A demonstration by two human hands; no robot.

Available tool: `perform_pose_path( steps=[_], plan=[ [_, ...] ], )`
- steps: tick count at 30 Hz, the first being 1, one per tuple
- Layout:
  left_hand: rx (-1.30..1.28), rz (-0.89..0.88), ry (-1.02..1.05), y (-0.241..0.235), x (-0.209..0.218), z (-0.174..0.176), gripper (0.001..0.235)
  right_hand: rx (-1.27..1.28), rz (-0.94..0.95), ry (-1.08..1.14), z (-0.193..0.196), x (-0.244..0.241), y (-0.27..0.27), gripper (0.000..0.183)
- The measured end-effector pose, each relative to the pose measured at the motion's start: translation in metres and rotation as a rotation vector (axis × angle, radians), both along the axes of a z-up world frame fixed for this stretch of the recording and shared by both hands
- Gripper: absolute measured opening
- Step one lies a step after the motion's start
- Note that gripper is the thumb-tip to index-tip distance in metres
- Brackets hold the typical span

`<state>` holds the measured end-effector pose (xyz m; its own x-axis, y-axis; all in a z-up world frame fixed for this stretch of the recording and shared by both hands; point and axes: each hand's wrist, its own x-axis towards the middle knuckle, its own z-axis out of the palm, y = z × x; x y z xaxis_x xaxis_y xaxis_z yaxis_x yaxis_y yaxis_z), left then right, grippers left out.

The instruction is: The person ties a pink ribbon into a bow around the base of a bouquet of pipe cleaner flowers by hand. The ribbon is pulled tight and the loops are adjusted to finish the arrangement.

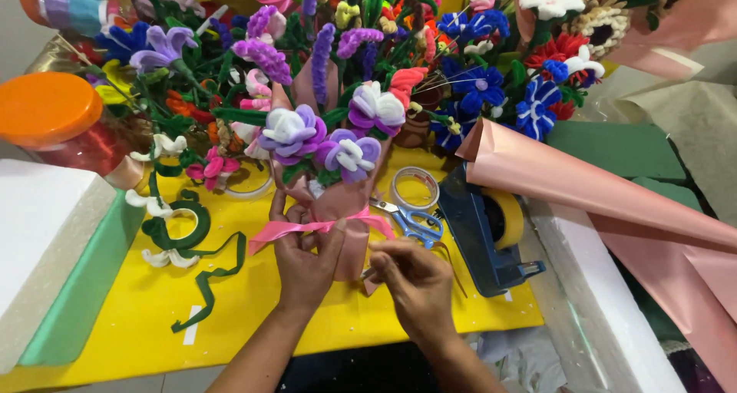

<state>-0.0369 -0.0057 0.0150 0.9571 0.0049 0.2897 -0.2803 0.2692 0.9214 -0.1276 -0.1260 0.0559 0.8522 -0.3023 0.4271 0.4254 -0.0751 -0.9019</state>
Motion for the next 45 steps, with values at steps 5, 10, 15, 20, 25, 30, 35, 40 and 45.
perform_pose_path(
  steps=[5,10,15,20,25,30,35,40,45],
  plan=[
    [0.004,-0.019,0.008,0.001,0.007,-0.013,0.092,-0.151,-0.061,0.111,0.011,0.036,-0.002,0.044],
    [0.013,-0.025,0.023,-0.001,0.004,0.004,0.105,-0.319,-0.052,0.062,0.010,0.047,-0.014,0.046],
    [0.032,-0.043,0.042,0.002,0.000,0.013,0.103,-0.457,-0.090,0.097,0.014,0.048,-0.012,0.038],
    [0.056,-0.068,0.063,0.004,-0.002,0.021,0.103,-0.765,-0.045,0.039,0.039,0.055,-0.023,0.033],
    [0.058,-0.097,0.089,0.008,-0.002,0.026,0.095,-0.982,-0.069,-0.034,0.043,0.061,-0.027,0.031],
    [-0.007,-0.147,0.149,0.011,-0.002,0.036,0.080,-1.055,-0.093,-0.023,0.040,0.061,-0.030,0.028],
    [-0.012,-0.187,0.179,0.011,0.001,0.023,0.085,-1.091,-0.091,0.002,0.040,0.059,-0.033,0.025],
    [-0.019,-0.224,0.153,0.017,0.001,0.031,0.092,-1.115,-0.085,-0.014,0.044,0.059,-0.032,0.022],
    [-0.076,-0.275,0.154,0.016,0.003,0.026,0.095,-1.175,-0.111,-0.043,0.053,0.057,-0.023,0.020]
  ],
)
